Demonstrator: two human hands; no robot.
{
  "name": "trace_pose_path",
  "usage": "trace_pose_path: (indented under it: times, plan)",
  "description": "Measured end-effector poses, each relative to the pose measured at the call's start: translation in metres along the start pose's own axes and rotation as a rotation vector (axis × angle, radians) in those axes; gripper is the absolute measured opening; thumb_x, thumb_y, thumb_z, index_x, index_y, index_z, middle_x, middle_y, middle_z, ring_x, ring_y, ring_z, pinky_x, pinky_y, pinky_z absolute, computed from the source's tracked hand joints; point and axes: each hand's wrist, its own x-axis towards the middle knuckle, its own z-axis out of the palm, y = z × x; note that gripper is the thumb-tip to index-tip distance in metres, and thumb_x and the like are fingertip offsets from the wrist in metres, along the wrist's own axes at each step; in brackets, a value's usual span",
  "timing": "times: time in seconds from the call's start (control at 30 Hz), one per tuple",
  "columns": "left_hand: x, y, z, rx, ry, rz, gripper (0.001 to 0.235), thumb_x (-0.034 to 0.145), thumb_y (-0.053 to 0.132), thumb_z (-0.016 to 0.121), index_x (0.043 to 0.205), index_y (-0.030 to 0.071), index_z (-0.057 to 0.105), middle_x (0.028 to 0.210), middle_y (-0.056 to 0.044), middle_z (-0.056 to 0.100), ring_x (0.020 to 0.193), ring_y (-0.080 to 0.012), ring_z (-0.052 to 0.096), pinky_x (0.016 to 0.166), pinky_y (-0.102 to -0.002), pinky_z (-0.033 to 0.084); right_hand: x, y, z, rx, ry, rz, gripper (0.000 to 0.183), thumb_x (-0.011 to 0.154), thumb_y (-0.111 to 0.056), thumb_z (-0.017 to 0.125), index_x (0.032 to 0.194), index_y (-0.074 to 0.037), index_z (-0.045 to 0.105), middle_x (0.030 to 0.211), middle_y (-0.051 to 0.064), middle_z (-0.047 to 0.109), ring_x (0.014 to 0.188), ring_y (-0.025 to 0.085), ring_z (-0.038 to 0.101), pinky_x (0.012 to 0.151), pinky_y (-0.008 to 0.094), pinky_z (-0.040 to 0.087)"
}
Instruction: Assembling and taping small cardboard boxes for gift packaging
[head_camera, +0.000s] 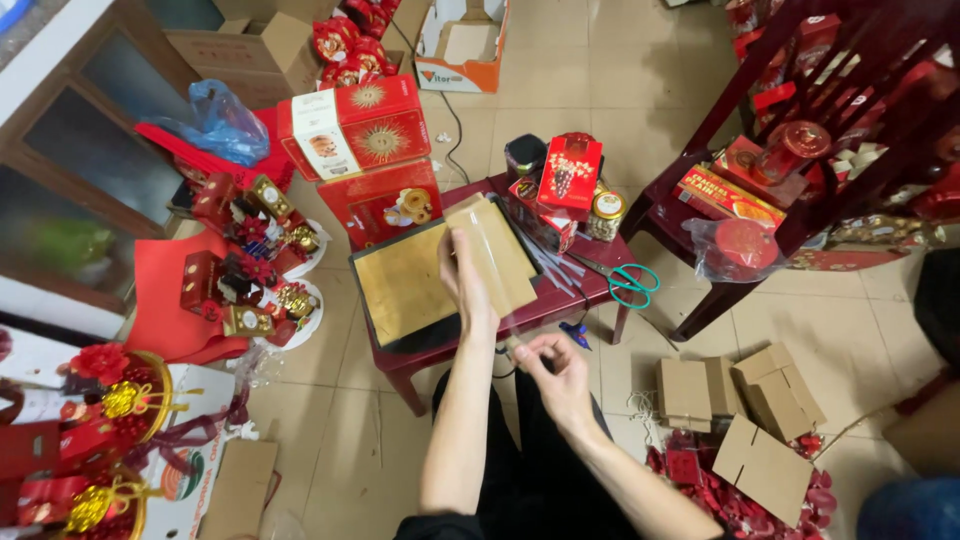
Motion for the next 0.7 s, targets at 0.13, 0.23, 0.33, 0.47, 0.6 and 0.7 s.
trace_pose_path:
  times: [0.13,0.23,0.33,0.47,0.6,0.7]
  plan:
    - [-0.012,0.014,0.008,-0.061,0.059,-0.106,0.057,0.101,0.053,0.058,0.14,0.012,0.059,0.139,-0.01,0.059,0.132,-0.0206,0.053,0.116,-0.037,0.037,0.003,0.025,-0.004,0.001,0.024,0.029,0.014,0.089,-0.011,0.081,0.096,-0.006,0.071,0.074,0.006,0.078,0.073,0.009,0.064,0.08,0.026,0.05]
    - [-0.008,0.017,0.008,-0.094,0.059,-0.115,0.056,0.101,0.052,0.057,0.139,0.01,0.059,0.138,-0.011,0.06,0.131,-0.0206,0.054,0.114,-0.038,0.039,0.008,0.02,-0.003,-0.028,0.018,0.009,0.012,0.089,-0.011,0.081,0.095,-0.008,0.071,0.074,0.005,0.079,0.072,0.007,0.062,0.08,0.024,0.048]
    - [-0.002,0.017,0.0,-0.074,0.062,-0.089,0.055,0.102,0.05,0.058,0.138,0.009,0.06,0.136,-0.012,0.06,0.13,-0.0213,0.055,0.113,-0.038,0.042,0.008,0.016,-0.006,-0.068,0.018,-0.008,0.011,0.089,-0.012,0.081,0.094,-0.009,0.072,0.074,0.005,0.08,0.072,0.006,0.061,0.08,0.024,0.046]
    - [-0.003,0.018,-0.004,-0.057,0.067,-0.088,0.056,0.102,0.049,0.059,0.139,0.007,0.059,0.139,-0.014,0.059,0.132,-0.0218,0.053,0.114,-0.04,0.042,0.01,0.022,-0.006,-0.075,0.012,-0.005,0.012,0.089,-0.014,0.082,0.094,-0.009,0.072,0.074,0.005,0.08,0.071,0.005,0.06,0.078,0.022,0.045]
    - [-0.015,0.034,-0.002,-0.071,0.061,-0.125,0.061,0.101,0.051,0.058,0.143,0.007,0.056,0.144,-0.015,0.057,0.137,-0.0248,0.052,0.116,-0.041,0.041,0.017,0.037,-0.007,-0.08,0.018,-0.012,0.012,0.089,-0.014,0.082,0.096,-0.01,0.072,0.075,0.004,0.08,0.071,0.005,0.059,0.077,0.022,0.044]
    - [-0.038,0.055,0.005,-0.085,-0.001,-0.171,0.067,0.1,0.051,0.056,0.149,0.005,0.049,0.156,-0.016,0.045,0.148,-0.0282,0.039,0.123,-0.042,0.032,0.03,0.055,-0.012,-0.119,0.03,-0.048,0.015,0.087,-0.016,0.084,0.096,-0.013,0.072,0.074,-0.001,0.08,0.065,0.002,0.058,0.068,0.018,0.042]
